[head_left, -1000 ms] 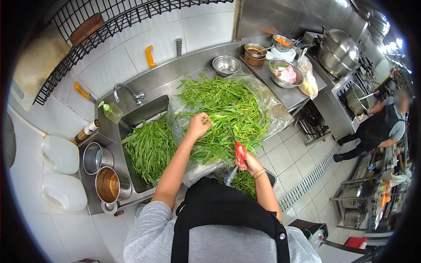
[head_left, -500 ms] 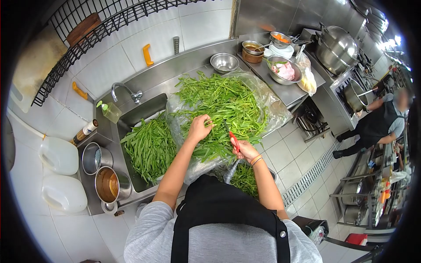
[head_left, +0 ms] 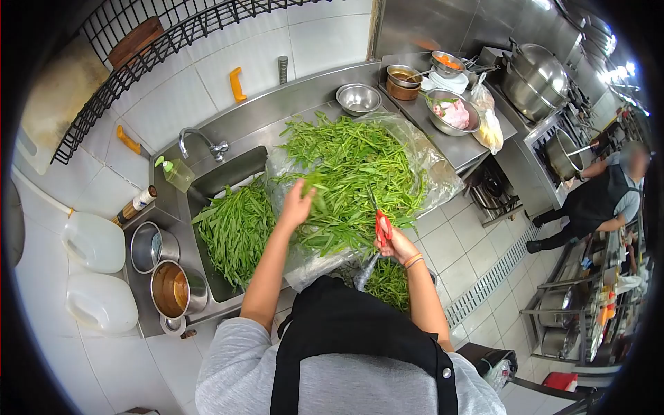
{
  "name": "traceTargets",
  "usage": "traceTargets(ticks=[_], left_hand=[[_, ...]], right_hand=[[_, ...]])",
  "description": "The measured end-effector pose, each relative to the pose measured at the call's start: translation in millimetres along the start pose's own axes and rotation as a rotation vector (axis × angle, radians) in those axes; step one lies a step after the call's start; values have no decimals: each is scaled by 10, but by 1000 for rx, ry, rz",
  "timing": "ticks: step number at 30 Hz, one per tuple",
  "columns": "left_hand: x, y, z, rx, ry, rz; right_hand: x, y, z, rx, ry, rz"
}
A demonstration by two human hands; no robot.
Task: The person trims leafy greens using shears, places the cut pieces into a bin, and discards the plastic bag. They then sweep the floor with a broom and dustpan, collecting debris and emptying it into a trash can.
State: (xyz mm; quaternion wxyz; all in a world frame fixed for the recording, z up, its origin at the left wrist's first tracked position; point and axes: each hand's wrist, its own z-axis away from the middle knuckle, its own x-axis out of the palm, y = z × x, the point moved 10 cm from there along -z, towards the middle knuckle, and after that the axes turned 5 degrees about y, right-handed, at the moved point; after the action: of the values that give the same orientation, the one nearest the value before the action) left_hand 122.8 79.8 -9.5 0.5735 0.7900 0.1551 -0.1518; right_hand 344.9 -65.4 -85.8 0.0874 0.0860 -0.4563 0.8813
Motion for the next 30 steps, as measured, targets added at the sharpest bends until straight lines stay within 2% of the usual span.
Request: traceTargets(ticks=[1, 2, 3, 5, 7, 9, 12, 13, 15, 16, 18, 20, 22, 23, 25, 26, 30], left_hand=[[-236, 42, -14, -27, 6, 8], [-535, 106, -2, 74, 126, -49], [-811, 165, 30, -31, 150, -39], [-1331, -9, 101, -50, 304, -102], [-1658, -421, 141, -143, 254, -243], [-1807, -777, 205, -285, 185, -850], [-1504, -751, 276, -350, 104, -994], [-1218, -560, 170, -31, 163, -766], [-598, -75, 73, 207, 158, -377], [-248, 84, 33, 185, 44, -271], [290, 344, -16, 177, -27, -291], [644, 299, -98, 194, -51, -314], [809, 210, -160, 126, -66, -550], [835, 198, -185, 132, -63, -543], [738, 224, -232, 101, -44, -385], [673, 300, -214, 154, -21, -345], [513, 442, -109, 227, -52, -207]], right_hand=[[-42, 16, 34, -7, 19, 30], [-67, 41, 70, -6, 23, 25], [-68, 24, 105, -45, 8, -5], [-44, -8, 182, -83, -5, -34], [-35, -46, 254, -102, 31, -24], [-5, -42, 246, -106, 28, 49], [116, -46, 177, -65, 19, 154], [164, -28, 141, -14, 15, 188], [207, -3, 35, 36, 29, 167], [153, -11, -36, 21, 92, 165], [45, -41, -138, -10, 203, 138], [28, -120, -88, -30, 243, 96], [32, -207, 57, -59, 295, 47], [5, -201, 105, -65, 301, 50], [132, -138, 162, -25, 131, 151], [174, -97, 203, 14, 76, 143], [287, -127, 184, -23, 36, 121]])
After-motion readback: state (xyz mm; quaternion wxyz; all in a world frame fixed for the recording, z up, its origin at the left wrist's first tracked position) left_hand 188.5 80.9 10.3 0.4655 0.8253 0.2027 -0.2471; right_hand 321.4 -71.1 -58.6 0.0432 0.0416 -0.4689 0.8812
